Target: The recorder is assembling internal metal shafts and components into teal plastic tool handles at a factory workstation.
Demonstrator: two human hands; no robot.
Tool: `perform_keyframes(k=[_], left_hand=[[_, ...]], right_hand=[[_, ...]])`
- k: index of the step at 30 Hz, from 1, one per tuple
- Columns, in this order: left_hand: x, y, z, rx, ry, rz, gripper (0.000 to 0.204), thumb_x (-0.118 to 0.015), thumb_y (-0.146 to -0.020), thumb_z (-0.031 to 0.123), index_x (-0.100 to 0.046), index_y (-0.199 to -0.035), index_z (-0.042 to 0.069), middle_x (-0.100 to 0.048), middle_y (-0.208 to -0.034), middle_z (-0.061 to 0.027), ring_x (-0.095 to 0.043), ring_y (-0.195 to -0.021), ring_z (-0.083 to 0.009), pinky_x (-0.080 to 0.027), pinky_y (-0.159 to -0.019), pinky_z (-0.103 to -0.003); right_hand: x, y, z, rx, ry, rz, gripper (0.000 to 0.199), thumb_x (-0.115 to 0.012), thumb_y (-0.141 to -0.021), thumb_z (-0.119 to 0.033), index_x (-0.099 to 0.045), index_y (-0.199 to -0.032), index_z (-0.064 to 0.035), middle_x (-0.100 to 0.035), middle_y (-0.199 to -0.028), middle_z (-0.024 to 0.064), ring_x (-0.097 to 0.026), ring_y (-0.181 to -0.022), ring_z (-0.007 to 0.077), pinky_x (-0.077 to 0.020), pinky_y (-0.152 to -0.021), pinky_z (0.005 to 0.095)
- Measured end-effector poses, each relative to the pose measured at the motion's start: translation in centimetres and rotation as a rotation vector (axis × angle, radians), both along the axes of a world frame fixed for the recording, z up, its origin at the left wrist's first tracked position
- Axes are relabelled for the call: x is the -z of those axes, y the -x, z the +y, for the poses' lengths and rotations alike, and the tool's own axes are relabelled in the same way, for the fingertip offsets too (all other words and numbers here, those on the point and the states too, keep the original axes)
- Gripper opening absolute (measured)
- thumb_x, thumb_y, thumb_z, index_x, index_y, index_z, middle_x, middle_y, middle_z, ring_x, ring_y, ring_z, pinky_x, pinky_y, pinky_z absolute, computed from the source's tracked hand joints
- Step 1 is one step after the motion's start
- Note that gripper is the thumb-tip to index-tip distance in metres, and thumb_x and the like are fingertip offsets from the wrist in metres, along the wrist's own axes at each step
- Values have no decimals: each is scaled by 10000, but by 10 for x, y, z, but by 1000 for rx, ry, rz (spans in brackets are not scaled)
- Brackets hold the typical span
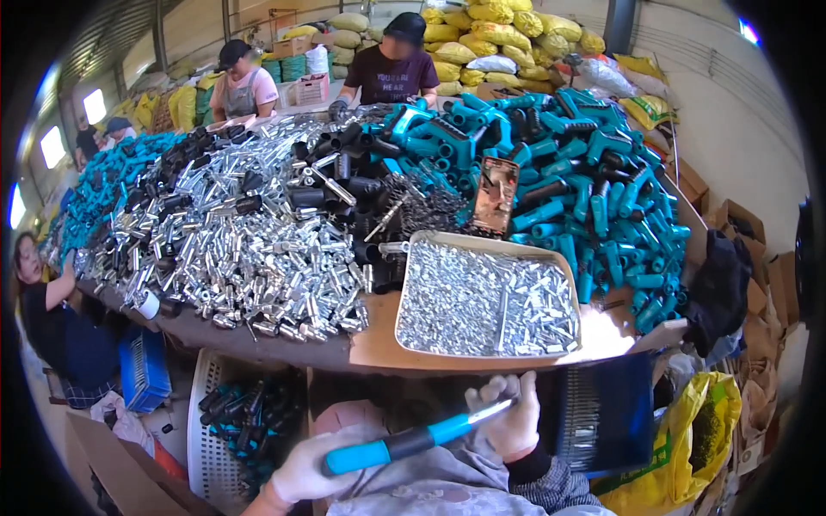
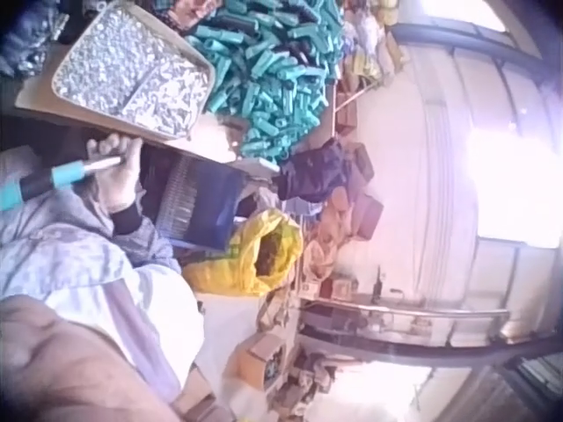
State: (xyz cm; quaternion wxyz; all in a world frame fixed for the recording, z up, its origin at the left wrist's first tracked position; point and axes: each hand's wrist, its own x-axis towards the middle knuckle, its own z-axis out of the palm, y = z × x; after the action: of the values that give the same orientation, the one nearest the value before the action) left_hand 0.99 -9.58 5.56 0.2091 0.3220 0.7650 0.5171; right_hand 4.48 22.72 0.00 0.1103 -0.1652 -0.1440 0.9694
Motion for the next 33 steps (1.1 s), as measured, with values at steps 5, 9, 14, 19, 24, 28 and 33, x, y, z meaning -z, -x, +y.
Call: perform_keyframes(k=[5, 9, 14, 19, 24, 28, 33], left_hand=[[80, -18, 25, -447, 254, 18, 497, -798, -834, 448, -698, -1188, 113, -734, -1081, -141, -727, -981, -293, -560, -865, -382], [80, -7, 60, -73, 315, 111, 609, -681, -901, 436, -521, -1402, 128, -699, -1105, -181, -680, -1005, -374, -528, -847, -462], [139, 13, 79, 87, 445, 57, 619, -668, -893, 429, -521, -1427, 152, -646, -1168, -167, -654, -1042, -362, -519, -915, -464], [138, 13, 90, -3, 544, 49, 564, -659, -896, 430, -552, -1370, 146, -667, -1137, -169, -672, -991, -369, -538, -842, -480], [155, 20, 99, -77, 446, 252, 456, -669, -820, 401, -631, -1201, 152, -681, -957, -157, -661, -869, -376, -549, -740, -498], [144, 26, 103, -59, 493, 195, 424, -663, -830, 389, -638, -1182, 155, -684, -973, -167, -661, -875, -376, -549, -747, -497], [145, 23, 104, -51, 520, 131, 442, -672, -826, 387, -650, -1211, 172, -692, -945, -160, -671, -902, -368, -549, -765, -499]], right_hand=[[160, 58, -8, -141, 240, -434, 388, -499, -1019, -388, -530, -705, -162, -577, -690, 73, -547, -620, 258, -464, -878, 556], [282, 109, -24, -505, -470, -437, 270, -610, -987, -333, -674, -1016, -72, -671, -839, 112, -656, -786, 269, -554, -758, 483], [413, 160, -23, -628, -1695, -101, 441, -669, -943, -328, -664, -1231, 6, -714, -1174, 136, -688, -1001, 267, -533, -913, 376], [412, 199, -71, -744, -1650, 93, 418, -662, -943, -301, -669, -1229, 4, -715, -1174, 139, -688, -1008, 262, -531, -921, 372], [409, 212, -77, -764, -1608, 146, 396, -656, -943, -273, -674, -1227, 1, -715, -1175, 142, -688, -1014, 258, -528, -928, 369], [405, 208, -74, -760, -1574, 150, 379, -651, -942, -251, -677, -1226, -1, -715, -1176, 144, -688, -1020, 254, -526, -933, 365], [398, 202, -73, -751, -1541, 163, 360, -645, -942, -223, -682, -1224, -3, -715, -1177, 147, -688, -1026, 249, -524, -941, 362]])
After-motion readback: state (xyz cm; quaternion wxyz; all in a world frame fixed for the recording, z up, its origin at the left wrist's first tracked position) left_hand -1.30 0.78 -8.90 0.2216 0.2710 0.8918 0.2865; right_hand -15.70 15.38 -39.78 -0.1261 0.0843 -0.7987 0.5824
